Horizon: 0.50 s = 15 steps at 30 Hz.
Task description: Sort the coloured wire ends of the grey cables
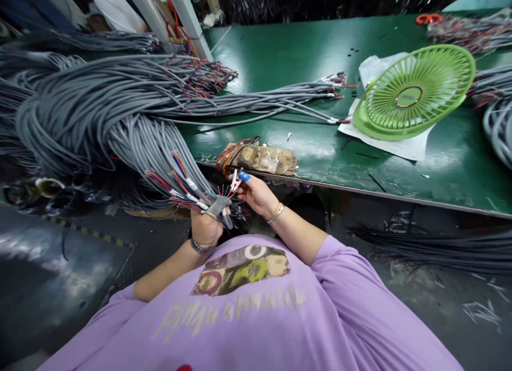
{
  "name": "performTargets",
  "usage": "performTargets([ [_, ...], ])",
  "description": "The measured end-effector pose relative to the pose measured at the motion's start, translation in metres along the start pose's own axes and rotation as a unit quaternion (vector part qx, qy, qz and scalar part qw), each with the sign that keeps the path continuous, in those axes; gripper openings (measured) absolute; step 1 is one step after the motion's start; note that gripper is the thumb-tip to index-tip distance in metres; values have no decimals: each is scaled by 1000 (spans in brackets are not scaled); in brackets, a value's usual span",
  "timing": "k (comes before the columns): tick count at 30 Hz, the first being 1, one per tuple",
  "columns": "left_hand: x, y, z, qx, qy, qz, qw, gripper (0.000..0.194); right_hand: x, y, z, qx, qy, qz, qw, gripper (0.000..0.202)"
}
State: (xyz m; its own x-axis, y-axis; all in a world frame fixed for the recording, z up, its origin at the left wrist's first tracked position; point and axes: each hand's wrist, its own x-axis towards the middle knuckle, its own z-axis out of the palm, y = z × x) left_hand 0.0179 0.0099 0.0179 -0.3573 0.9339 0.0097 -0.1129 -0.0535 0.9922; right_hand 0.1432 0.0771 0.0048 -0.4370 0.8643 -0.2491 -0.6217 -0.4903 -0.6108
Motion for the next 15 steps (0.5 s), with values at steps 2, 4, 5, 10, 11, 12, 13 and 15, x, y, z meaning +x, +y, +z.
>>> performTargets([
  [2,3,1,4,-8,9,-1,1000,19,0,3,0,-30,14,-40,999,37],
  [4,5,0,6,-10,18,1,1000,19,1,8,-2,-82,48,-95,991,44],
  [5,5,-1,7,-7,18,0,1000,20,2,10,-4,-109,66,-123,984,46],
  [10,5,-5,6,29,4,-1,1000,25,9,14,-4,-82,36,-76,993,54],
  [11,5,-6,6,28,4,3,1000,25,10,14,-2,-55,26,-52,997,55],
  [12,4,-5,6,24,6,7,1000,24,11,13,0,-31,24,-36,999,55],
  [13,4,-5,6,20,7,11,1000,23,12,12,2,-11,29,-31,999,53],
  [15,3,-4,5,15,11,15,1000,21,12,11,7,19,47,-34,998,49],
])
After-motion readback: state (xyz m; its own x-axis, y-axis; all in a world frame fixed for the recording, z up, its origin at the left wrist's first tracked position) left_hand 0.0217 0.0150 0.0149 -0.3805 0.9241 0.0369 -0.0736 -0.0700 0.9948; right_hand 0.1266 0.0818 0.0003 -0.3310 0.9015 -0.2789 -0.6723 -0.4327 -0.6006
